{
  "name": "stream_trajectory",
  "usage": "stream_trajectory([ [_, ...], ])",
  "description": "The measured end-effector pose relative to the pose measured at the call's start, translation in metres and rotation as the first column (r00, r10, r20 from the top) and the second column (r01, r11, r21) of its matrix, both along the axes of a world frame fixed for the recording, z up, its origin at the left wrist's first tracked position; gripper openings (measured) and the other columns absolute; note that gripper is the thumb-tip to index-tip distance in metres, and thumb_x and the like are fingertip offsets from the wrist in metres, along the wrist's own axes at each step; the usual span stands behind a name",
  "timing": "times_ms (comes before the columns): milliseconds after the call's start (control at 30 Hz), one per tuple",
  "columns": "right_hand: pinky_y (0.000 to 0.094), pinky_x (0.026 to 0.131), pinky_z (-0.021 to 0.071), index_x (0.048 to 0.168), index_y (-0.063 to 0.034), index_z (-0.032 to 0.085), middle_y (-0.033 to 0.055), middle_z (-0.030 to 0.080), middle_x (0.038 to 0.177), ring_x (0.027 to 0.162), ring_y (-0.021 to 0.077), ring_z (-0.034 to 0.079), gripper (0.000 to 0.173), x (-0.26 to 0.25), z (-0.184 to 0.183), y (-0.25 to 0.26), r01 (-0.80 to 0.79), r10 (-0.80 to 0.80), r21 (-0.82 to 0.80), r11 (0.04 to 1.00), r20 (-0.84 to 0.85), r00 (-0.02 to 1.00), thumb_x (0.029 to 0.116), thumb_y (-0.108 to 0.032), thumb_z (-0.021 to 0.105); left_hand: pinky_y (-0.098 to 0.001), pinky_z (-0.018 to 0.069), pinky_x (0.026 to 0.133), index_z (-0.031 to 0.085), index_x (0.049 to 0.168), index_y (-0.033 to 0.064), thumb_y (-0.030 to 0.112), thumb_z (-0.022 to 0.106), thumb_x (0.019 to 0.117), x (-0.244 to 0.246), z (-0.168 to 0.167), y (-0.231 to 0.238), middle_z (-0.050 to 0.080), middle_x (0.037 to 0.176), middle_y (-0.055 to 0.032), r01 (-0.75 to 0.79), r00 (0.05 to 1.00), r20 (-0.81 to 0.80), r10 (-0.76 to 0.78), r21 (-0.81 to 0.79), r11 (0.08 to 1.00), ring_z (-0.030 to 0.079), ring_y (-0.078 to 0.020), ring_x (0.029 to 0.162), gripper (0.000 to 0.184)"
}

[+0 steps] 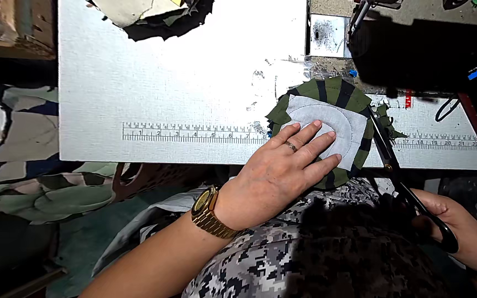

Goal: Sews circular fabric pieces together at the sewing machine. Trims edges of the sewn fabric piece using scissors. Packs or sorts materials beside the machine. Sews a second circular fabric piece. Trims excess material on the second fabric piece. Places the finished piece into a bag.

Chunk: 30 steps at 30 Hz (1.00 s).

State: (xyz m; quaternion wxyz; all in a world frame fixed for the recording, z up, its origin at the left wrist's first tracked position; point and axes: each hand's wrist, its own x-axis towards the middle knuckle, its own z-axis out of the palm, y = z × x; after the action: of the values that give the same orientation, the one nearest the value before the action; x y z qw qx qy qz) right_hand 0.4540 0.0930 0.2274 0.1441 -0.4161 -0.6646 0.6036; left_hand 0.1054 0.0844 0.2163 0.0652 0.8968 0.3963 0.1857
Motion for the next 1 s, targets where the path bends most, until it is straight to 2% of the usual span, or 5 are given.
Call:
stream_trajectory([
  [167, 0.0133, 0.065, 0.0481, 0.105, -0.0180, 0.062, -0.0107, 0.060, 0.084, 0.077, -0.0051, 0.058, 0.057, 0.013, -0.001, 0.005, -0.187, 0.191, -0.073, 0.980, 0.061, 0.980, 0.0900, -0.073, 0.056, -0.0604, 0.0388, 0.116, 0.068, 0.133, 0.0149, 0.008, 0.054, 0.0987, -0.002, -0.001, 0.002, 0.055, 0.150, -0.0164, 0.018, 0.999, 0.039, -0.018, -0.013, 1.000, 0.047, -0.0388, 0.144, 0.038],
  [233, 0.0130, 0.065, 0.0476, 0.107, -0.0179, 0.061, -0.0106, 0.060, 0.085, 0.077, -0.0055, 0.057, 0.061, 0.016, -0.001, 0.006, -0.228, 0.233, -0.080, 0.970, 0.065, 0.970, 0.0882, -0.076, 0.055, -0.0603, 0.0391, 0.116, 0.069, 0.132, 0.0154, 0.009, 0.054, 0.0992, -0.004, -0.003, 0.002, 0.056, 0.150, -0.0163, 0.036, 0.998, 0.056, -0.035, -0.013, 0.999, 0.047, -0.0392, 0.143, 0.037],
  [433, 0.0116, 0.065, 0.0468, 0.105, -0.0174, 0.061, -0.0113, 0.059, 0.085, 0.077, -0.0065, 0.056, 0.063, 0.007, 0.002, 0.009, -0.208, 0.212, -0.090, 0.974, 0.035, 0.977, 0.0879, -0.077, 0.053, -0.0591, 0.0400, 0.115, 0.070, 0.130, 0.0164, 0.008, 0.052, 0.1006, -0.003, -0.007, 0.000, 0.058, 0.148, -0.0136, 0.104, 0.989, 0.102, -0.102, -0.014, 0.994, 0.048, -0.0380, 0.143, 0.036],
  [667, 0.0124, 0.069, 0.0494, 0.111, -0.0171, 0.061, -0.0115, 0.061, 0.089, 0.081, -0.0055, 0.059, 0.063, 0.001, 0.000, 0.017, -0.224, 0.223, -0.106, 0.969, -0.018, 0.975, 0.0887, -0.076, 0.053, -0.0587, 0.0394, 0.116, 0.069, 0.131, 0.0171, 0.010, 0.051, 0.1034, -0.006, -0.008, -0.003, 0.058, 0.149, -0.0116, 0.138, 0.986, 0.101, -0.135, -0.026, 0.990, 0.047, -0.0363, 0.144, 0.034],
  [1000, 0.0135, 0.060, 0.0483, 0.095, -0.0203, 0.064, -0.0115, 0.059, 0.079, 0.070, -0.0034, 0.058, 0.048, -0.005, 0.002, 0.004, -0.063, 0.061, -0.083, 0.995, -0.024, 0.998, 0.0921, -0.068, 0.058, -0.0591, 0.0388, 0.117, 0.071, 0.128, 0.0159, 0.011, 0.052, 0.1025, -0.009, -0.009, -0.001, 0.059, 0.148, -0.0108, 0.136, 0.986, 0.098, -0.134, -0.010, 0.991, 0.047, -0.0360, 0.144, 0.032],
])
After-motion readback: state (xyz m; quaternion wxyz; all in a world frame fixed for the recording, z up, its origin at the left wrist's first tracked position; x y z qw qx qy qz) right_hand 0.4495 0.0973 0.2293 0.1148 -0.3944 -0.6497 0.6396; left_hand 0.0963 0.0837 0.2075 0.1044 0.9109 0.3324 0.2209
